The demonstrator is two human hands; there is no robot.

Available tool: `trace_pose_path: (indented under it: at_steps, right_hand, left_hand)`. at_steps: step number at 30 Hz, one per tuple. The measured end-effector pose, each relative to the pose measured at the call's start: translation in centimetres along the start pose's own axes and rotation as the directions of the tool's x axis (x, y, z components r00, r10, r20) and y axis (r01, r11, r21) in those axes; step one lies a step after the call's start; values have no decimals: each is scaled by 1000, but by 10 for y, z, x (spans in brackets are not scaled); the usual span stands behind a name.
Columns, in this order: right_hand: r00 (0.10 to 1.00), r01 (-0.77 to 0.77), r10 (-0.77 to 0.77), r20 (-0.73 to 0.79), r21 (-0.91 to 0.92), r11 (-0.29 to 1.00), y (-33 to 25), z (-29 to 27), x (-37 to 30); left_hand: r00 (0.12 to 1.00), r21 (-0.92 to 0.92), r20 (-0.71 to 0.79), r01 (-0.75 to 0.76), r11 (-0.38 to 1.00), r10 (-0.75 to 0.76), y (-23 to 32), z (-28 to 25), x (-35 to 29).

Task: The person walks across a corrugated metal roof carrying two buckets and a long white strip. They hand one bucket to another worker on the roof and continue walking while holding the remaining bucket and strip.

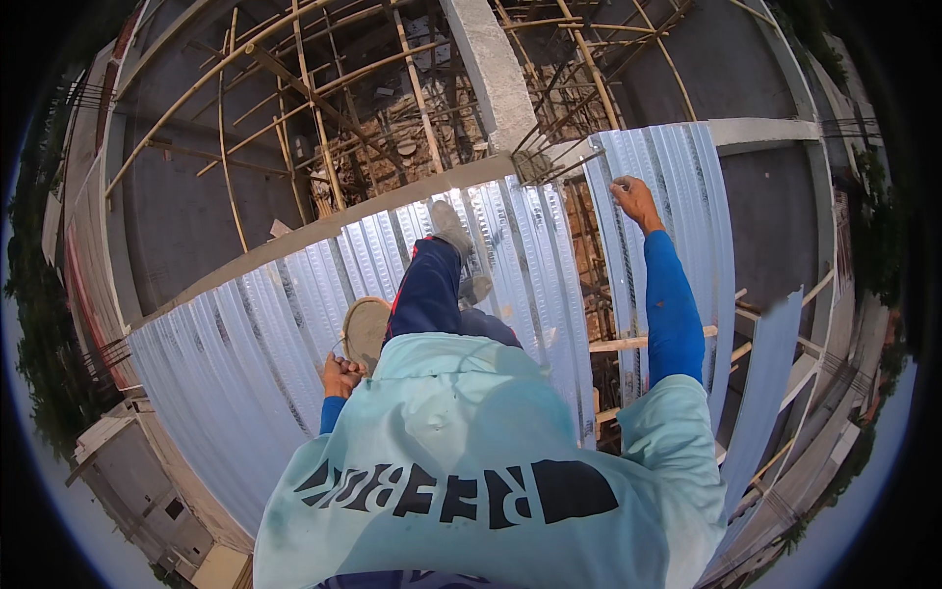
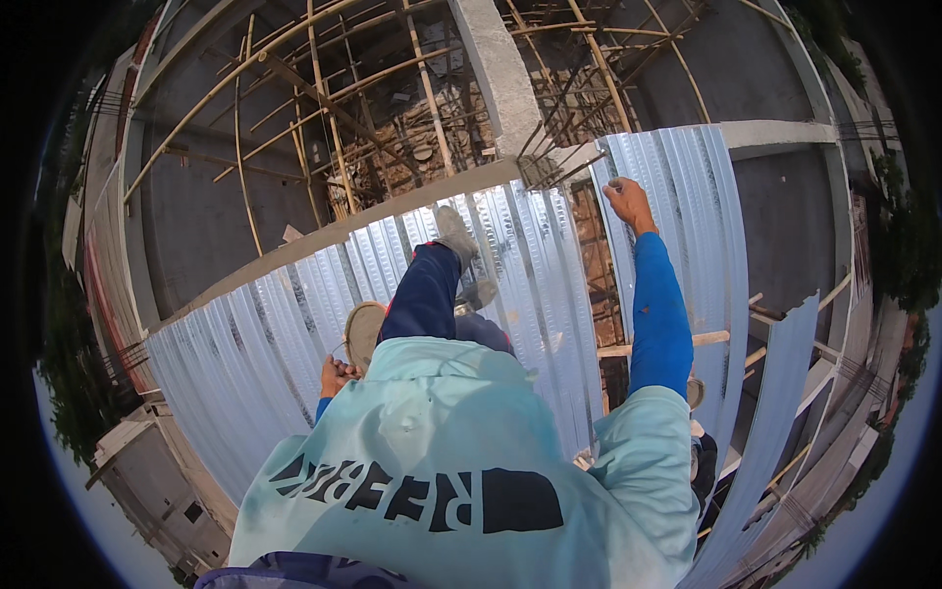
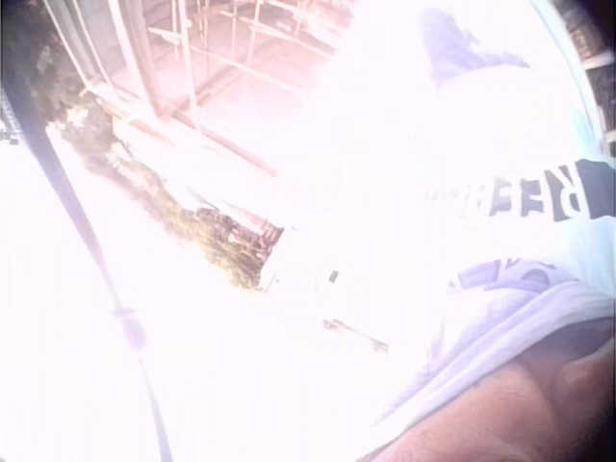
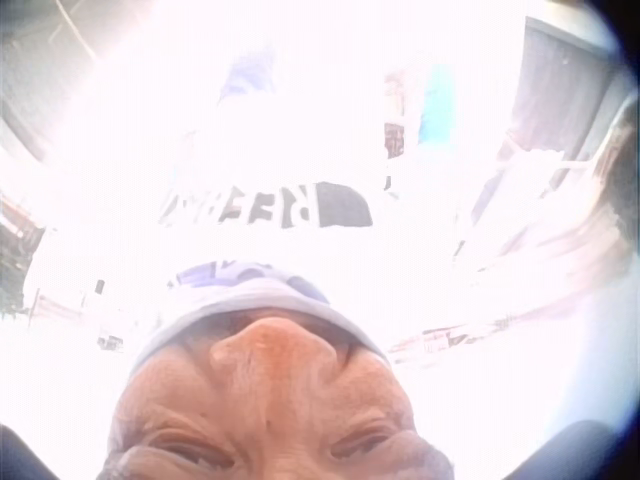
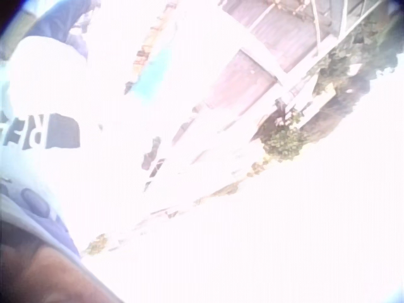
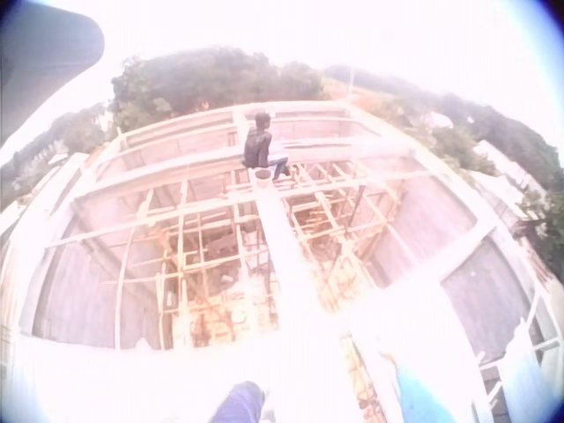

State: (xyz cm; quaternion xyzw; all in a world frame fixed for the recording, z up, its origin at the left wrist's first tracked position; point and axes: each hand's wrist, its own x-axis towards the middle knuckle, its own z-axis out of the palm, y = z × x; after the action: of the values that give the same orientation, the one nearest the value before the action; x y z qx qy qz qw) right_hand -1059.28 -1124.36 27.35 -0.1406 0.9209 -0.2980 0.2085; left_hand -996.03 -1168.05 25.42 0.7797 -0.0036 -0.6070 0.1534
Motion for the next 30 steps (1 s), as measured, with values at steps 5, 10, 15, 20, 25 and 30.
trace_pose_path:
  at_steps: [5, 10, 15, 20, 25, 30]
  right_hand:
    - [987, -20, 42, 154, -141, 990, -31, -32, 60]
    - [905, -338, 384, 182, -240, 910, 9, -77, 88]
    - [829, -517, 525, 192, -97, 851, -10, -94, 96]
    - [800, -553, 547, 245, -50, 831, -32, -98, 96]
    - [844, -461, 479, 243, -129, 878, -40, -106, 100]
    - [902, -387, 404, 150, -131, 913, -54, -131, 128]
  left_hand:
    - [997, -17, -5, 80, 997, -80, -37, 42, 10]
    - [999, 35, -4, 41, 999, -40, -58, 62, 23]
    - [998, 58, -49, -32, 998, 35, -41, 122, -18]
    - [996, 58, 34, -90, 994, 88, -17, 153, -8]
    - [981, 83, 103, -176, 981, 167, 12, 203, -17]
    - [944, 53, 238, -247, 968, 228, 35, 251, -18]
